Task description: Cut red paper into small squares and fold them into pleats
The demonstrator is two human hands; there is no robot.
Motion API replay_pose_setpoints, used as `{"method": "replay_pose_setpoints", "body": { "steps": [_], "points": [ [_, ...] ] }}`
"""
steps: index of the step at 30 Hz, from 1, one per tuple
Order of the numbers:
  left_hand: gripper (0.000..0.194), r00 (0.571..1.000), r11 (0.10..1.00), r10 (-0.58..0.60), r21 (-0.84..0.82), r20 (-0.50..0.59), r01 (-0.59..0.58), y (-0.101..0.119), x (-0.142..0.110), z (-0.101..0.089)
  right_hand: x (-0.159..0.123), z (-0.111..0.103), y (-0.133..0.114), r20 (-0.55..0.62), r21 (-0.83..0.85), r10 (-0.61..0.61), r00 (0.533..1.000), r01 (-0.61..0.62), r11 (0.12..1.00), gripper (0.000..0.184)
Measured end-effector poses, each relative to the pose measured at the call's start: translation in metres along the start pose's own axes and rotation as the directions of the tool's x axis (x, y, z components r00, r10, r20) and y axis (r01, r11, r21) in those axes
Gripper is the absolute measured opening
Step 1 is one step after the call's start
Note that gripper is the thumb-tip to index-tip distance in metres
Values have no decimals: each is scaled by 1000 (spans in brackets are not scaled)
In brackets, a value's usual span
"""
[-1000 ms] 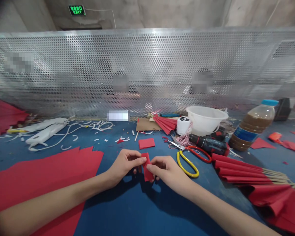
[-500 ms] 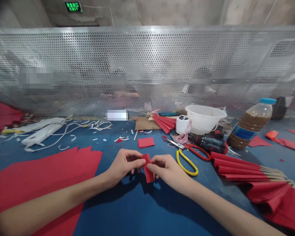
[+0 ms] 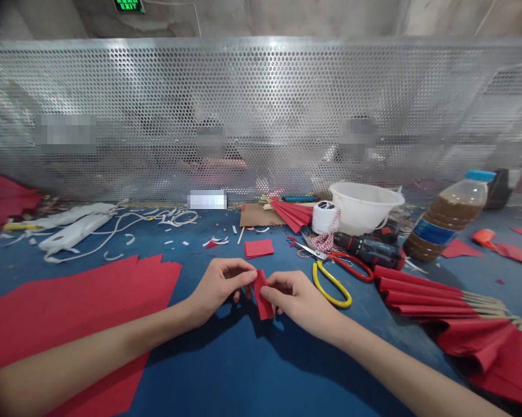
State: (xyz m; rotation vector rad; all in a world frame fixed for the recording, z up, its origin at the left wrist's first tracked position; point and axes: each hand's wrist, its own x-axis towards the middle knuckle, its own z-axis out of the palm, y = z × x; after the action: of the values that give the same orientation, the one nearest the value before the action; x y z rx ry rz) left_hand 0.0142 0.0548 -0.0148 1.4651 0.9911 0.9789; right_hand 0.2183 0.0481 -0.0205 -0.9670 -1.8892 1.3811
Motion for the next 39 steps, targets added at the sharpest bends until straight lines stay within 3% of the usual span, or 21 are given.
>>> {"method": "replay_pose_setpoints", "body": {
  "steps": [13, 39],
  "points": [
    [22, 997, 997, 29, 67, -70, -24, -1, 0, 1, -1, 0, -1, -12, -66, -2, 1000, 1, 998, 28],
    [23, 999, 997, -9, 82, -49, 13, 4, -2, 1, 1, 1, 2, -40, -25, 41, 998, -42, 999, 35]
  ]
}}
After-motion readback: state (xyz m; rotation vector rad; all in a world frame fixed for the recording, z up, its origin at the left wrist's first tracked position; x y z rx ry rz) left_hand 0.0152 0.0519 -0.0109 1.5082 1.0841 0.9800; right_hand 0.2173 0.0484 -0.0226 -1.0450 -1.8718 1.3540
